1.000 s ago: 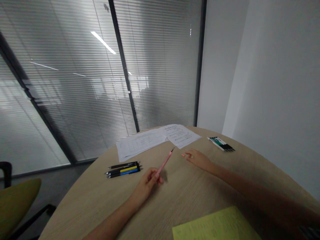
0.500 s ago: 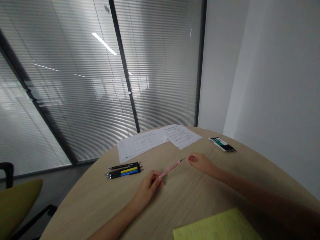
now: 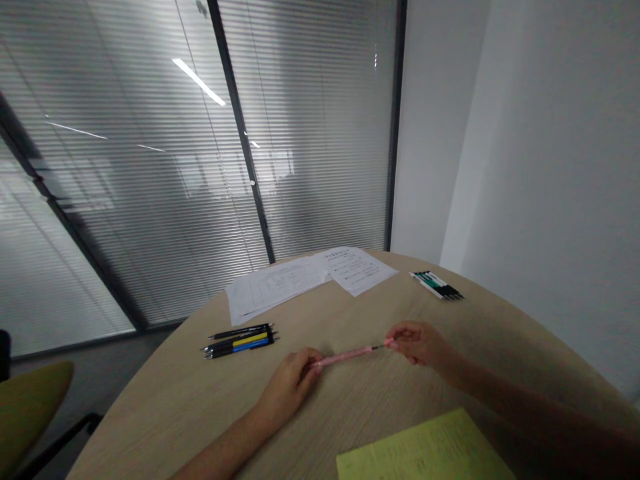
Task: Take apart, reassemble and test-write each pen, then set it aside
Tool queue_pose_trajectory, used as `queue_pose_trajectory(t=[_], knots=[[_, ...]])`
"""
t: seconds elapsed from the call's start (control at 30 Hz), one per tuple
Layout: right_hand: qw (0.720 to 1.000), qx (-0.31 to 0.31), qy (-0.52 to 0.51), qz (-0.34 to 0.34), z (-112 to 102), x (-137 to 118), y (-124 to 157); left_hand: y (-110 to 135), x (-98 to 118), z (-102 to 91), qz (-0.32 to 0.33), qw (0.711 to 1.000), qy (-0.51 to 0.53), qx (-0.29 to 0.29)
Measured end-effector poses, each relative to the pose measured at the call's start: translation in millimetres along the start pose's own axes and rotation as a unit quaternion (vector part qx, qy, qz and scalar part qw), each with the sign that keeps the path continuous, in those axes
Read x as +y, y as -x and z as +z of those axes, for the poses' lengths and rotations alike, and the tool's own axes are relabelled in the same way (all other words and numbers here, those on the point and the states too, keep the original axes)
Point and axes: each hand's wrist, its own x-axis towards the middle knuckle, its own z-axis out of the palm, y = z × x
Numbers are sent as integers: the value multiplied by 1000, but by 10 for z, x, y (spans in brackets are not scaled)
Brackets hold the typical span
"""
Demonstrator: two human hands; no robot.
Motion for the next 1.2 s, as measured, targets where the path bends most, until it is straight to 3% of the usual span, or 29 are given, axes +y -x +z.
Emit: queue_pose_trajectory(t=[0.3, 0.6, 1.2], knots=[[998, 33, 18, -43, 16, 135, 11, 9, -11, -5, 1, 1000, -6, -1], [997, 23, 48, -56, 44, 45, 97, 11, 7, -10, 10, 1000, -3, 7], [997, 6, 31, -73, 79, 122, 96, 12, 70, -23, -4, 1000, -22, -10]])
